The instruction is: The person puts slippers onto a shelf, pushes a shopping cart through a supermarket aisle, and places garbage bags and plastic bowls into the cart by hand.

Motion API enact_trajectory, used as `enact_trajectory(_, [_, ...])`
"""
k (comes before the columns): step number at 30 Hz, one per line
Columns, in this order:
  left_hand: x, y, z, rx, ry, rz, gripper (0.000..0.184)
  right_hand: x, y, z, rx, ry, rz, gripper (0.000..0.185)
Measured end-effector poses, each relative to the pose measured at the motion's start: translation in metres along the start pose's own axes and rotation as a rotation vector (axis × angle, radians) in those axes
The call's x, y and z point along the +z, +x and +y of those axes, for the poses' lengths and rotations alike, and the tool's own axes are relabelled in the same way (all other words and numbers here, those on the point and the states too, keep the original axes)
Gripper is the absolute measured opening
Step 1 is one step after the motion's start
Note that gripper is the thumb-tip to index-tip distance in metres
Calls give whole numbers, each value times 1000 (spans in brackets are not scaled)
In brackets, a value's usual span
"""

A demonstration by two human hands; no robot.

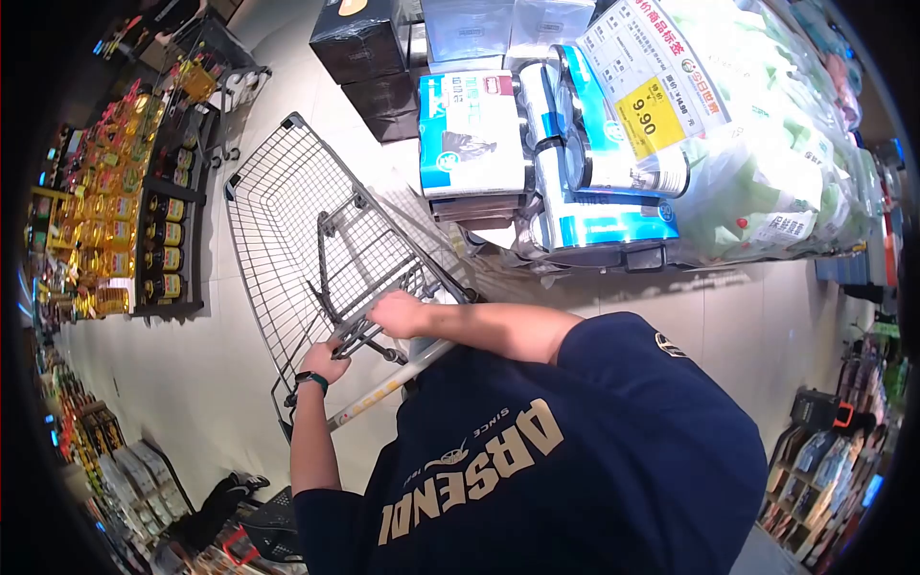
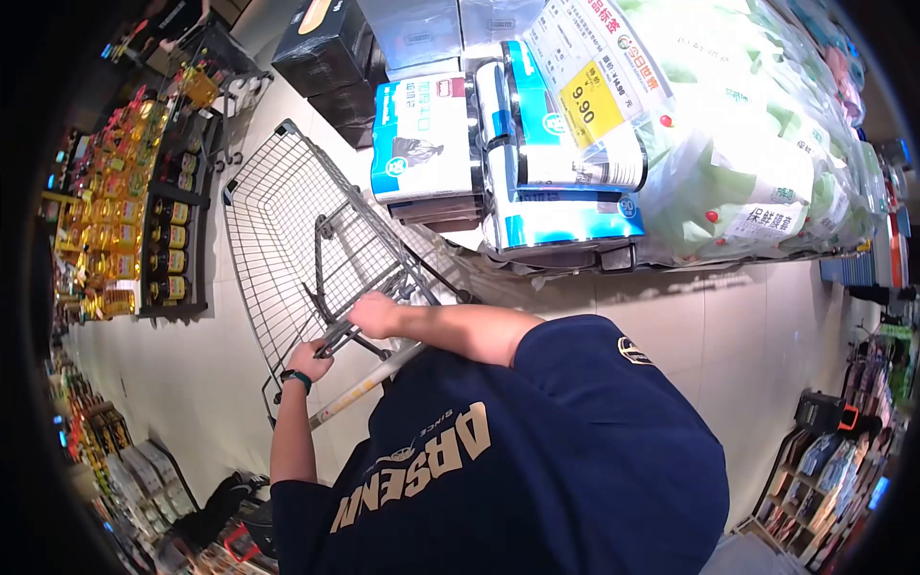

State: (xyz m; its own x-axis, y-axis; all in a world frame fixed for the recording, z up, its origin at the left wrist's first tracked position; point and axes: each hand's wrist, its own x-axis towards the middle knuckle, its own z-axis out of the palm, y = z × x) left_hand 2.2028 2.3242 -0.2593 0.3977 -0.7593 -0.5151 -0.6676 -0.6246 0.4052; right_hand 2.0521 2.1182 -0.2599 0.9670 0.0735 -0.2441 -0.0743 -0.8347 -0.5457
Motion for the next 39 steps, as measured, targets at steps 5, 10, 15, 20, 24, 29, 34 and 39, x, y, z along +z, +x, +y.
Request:
enact_trajectory(5, [-21, 22, -10, -4, 42, -79, 37, 0, 16, 5, 25, 2, 66, 22])
enact_trajectory(10, [-41, 47, -22, 77, 43, -87, 27, 2, 31, 14, 92, 83, 118, 27])
enact_trajectory(15, [-58, 75, -35, 114, 80, -180, 28, -6, 33, 5, 287, 141, 102, 36])
enact_trajectory(20, [-77, 118, -45, 192, 168, -209, 32, -8, 43, 15, 394, 129, 288, 36])
enact_trajectory(24, [-74, 139, -49, 231, 195, -250, 36, -4, 40, 19, 466, 244, 338, 42])
enact_trajectory(29, [-66, 150, -59, 259, 212, -325, 34, 10, 32, -9, 583, 148, 403, 43])
enact_trajectory(34, [-66, 179, -56, 341, 237, -324, 33, 14, 19, -22, 631, 61, 568, 44])
enact_trajectory(39, [-62, 182, -57, 301, 224, -368, 34, -16, -5, -36, 576, 1249, 1281, 39])
